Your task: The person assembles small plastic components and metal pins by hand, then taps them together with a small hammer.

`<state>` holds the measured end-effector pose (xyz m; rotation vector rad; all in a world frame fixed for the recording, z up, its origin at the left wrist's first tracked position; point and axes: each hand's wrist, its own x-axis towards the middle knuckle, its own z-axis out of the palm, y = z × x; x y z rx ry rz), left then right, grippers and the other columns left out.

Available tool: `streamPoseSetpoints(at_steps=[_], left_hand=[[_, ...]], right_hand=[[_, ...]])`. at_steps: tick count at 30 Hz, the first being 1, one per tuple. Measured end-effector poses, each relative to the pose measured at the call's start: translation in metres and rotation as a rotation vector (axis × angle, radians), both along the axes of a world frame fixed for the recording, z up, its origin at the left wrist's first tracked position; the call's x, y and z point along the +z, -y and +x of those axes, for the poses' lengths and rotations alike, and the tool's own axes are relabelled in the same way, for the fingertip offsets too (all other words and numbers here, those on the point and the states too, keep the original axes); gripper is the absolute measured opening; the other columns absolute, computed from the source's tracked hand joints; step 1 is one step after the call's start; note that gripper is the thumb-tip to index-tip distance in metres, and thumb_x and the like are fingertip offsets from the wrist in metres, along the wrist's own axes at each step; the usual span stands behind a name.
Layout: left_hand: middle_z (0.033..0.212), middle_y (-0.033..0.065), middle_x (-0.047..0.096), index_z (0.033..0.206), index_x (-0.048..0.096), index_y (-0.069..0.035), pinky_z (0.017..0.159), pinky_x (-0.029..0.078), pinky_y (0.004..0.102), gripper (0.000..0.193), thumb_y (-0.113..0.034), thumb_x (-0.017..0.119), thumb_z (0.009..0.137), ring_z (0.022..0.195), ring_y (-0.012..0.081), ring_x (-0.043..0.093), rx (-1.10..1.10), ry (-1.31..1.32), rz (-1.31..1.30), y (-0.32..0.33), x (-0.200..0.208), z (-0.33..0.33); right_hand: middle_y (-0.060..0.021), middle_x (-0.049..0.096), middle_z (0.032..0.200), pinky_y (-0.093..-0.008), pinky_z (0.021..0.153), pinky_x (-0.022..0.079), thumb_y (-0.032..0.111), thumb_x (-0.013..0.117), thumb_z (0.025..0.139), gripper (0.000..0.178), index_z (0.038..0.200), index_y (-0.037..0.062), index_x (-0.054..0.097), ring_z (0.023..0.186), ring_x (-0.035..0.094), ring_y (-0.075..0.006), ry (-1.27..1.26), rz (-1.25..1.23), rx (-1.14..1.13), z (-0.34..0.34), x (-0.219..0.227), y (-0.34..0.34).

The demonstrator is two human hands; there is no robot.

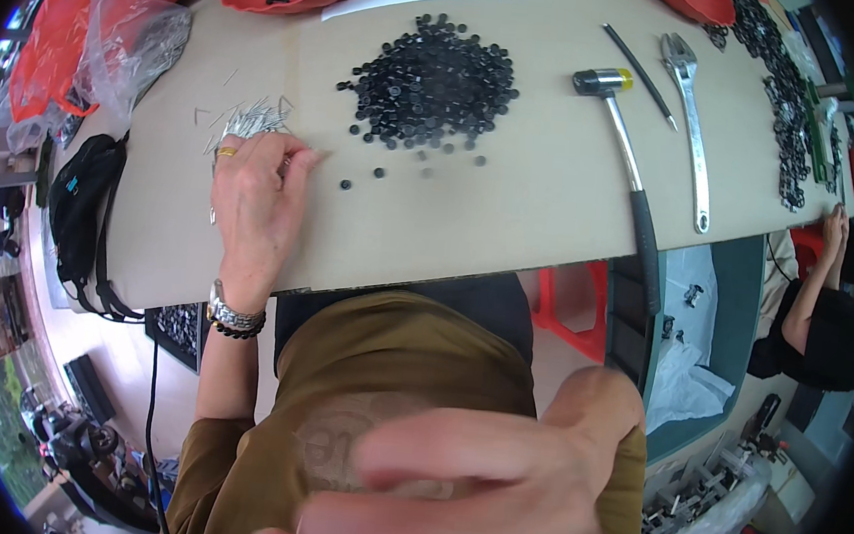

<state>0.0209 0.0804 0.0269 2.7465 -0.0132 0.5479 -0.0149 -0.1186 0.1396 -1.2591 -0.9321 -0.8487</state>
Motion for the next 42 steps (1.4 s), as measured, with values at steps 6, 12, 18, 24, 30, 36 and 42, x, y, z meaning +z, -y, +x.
streamPoseSetpoints(at_steps=[6,12,18,24,30,36,42], left_hand=[[0.081,0.0114,0.070,0.082,0.069,-0.003,0.073,0.048,0.0419,0.010,-0.009,0.076,0.083,0.076,0.0328,0.058,0.010,-0.036,0.022,0.010,0.000,0.004],[0.083,0.0164,0.068,0.084,0.064,-0.001,0.072,0.049,0.0443,0.008,-0.002,0.071,0.082,0.080,0.0360,0.061,-0.014,-0.031,0.074,0.013,0.005,0.003],[0.085,0.0173,0.067,0.085,0.062,0.001,0.067,0.051,0.0476,0.008,-0.003,0.069,0.084,0.084,0.0381,0.063,-0.056,-0.116,0.056,0.018,0.012,0.009],[0.088,0.0194,0.064,0.085,0.057,0.002,0.066,0.051,0.0483,0.010,-0.001,0.067,0.085,0.086,0.0391,0.063,-0.144,-0.103,0.029,0.016,0.010,0.008],[0.088,0.0178,0.059,0.087,0.053,0.001,0.066,0.054,0.0450,0.018,0.004,0.067,0.075,0.087,0.0369,0.062,-0.316,-0.148,0.230,0.009,0.017,0.014],[0.090,0.0176,0.059,0.088,0.051,0.000,0.065,0.055,0.0423,0.020,0.007,0.063,0.074,0.086,0.0352,0.063,-0.375,-0.137,0.245,0.002,0.010,0.012],[0.081,0.0025,0.053,0.105,0.052,-0.002,0.057,0.041,0.0275,0.008,-0.009,0.055,0.104,0.062,0.0118,0.049,-0.269,-0.332,-0.537,0.004,0.019,-0.012]], right_hand=[[-0.0044,0.074,0.099,-0.0333,0.067,0.046,0.013,0.070,0.083,0.018,0.097,0.0165,0.080,0.081,0.061,-0.0190,-0.299,-0.628,0.072,0.013,-0.007,0.052],[-0.0072,0.072,0.091,-0.0333,0.070,0.050,-0.003,0.067,0.074,0.025,0.093,0.0068,0.079,0.081,0.062,-0.0241,-0.437,-0.713,-0.084,0.032,-0.043,0.066],[-0.0055,0.072,0.093,-0.0355,0.075,0.050,-0.013,0.064,0.071,0.036,0.097,0.0083,0.078,0.084,0.063,-0.0264,-0.519,-0.741,-0.118,0.031,-0.080,0.056],[-0.0050,0.071,0.093,-0.0374,0.078,0.050,-0.014,0.065,0.071,0.036,0.097,0.0091,0.077,0.085,0.063,-0.0269,-0.541,-0.748,-0.133,0.032,-0.087,0.055],[-0.0054,0.071,0.092,-0.0372,0.077,0.050,-0.015,0.063,0.070,0.038,0.096,0.0082,0.077,0.085,0.062,-0.0268,-0.558,-0.736,-0.133,0.032,-0.086,0.061],[-0.0060,0.071,0.092,-0.0364,0.075,0.051,-0.016,0.063,0.070,0.038,0.096,0.0077,0.078,0.085,0.063,-0.0266,-0.571,-0.724,-0.140,0.031,-0.087,0.061],[-0.0076,0.070,0.092,-0.0358,0.073,0.052,-0.010,0.067,0.081,0.028,0.102,0.0063,0.077,0.082,0.063,-0.0261,-0.648,-0.631,-0.086,0.040,-0.084,0.039]])
